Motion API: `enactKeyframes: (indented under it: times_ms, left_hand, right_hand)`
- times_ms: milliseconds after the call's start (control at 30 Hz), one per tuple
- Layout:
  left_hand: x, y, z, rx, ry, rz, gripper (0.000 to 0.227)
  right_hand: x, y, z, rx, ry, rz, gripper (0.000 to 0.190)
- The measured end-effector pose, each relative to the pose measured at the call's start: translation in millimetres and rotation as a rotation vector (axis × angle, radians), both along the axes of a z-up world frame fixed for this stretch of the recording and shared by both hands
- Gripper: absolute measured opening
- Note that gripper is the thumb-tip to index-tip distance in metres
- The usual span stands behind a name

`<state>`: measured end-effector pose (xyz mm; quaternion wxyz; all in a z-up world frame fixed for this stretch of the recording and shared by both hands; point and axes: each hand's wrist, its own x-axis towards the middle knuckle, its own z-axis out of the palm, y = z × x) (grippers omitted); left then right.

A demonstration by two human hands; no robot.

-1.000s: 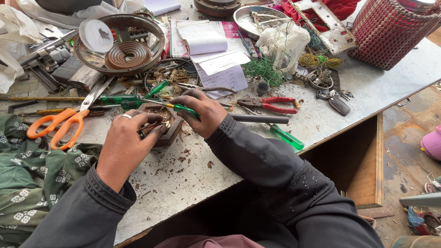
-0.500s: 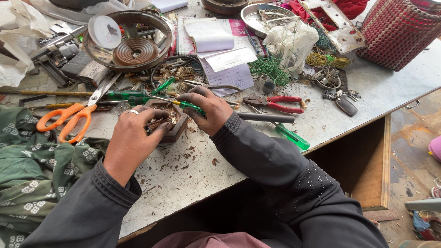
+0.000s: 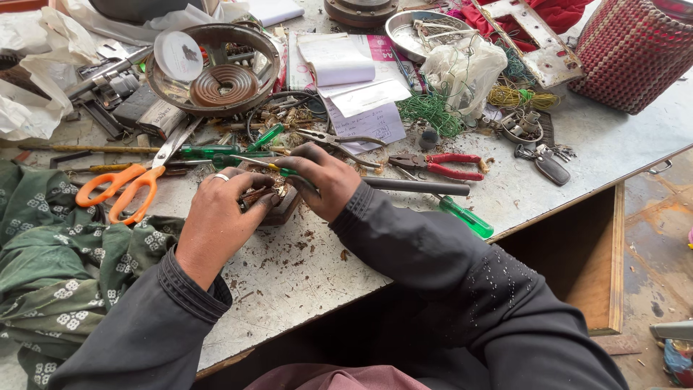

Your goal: The person uses pliers and a screwdriver to disassemble and adjust a small cylindrical electrical component on a cluttered workbench. They repeatedly reposition the component, scrape its surface, and manipulate internal parts while handling various tools.

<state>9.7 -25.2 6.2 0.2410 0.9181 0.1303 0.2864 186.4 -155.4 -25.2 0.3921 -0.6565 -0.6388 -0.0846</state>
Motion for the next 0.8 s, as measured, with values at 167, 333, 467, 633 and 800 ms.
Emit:
enactKeyframes:
  times_ms: [167,333,467,633,800]
  left_hand:
    - [0.3,-0.9,-0.1,-0.028,-0.014,-0.012,0.028]
    - [1.9,1.4,-2.8,-0.013,-0.028,-0.014,0.03]
    - [3.4,0.2,-1.5,-0.002,0.002,0.015,0.032]
    - [4.7,-1.9,2.9,-0.043,0.041,0.015,0.032]
    - [3.5,-4.2,4.2,-0.036,0.079,0.041,0.033]
  right_hand:
    - [2.6,9.4,-5.7,0.038,-0.096,0.018,0.038]
    - [6.0,21.5,-16.2,0.023,-0.146,0.059,0.049]
    - [10.3,28.1,-19.1,0.033,-0.193,0.08,0.047]
    - [16.0,19.8,-13.4,0.036,-0.033,0.182,0.049]
    - [14.3,12.8,-10.4,0.015,0.012,0.147,0.044]
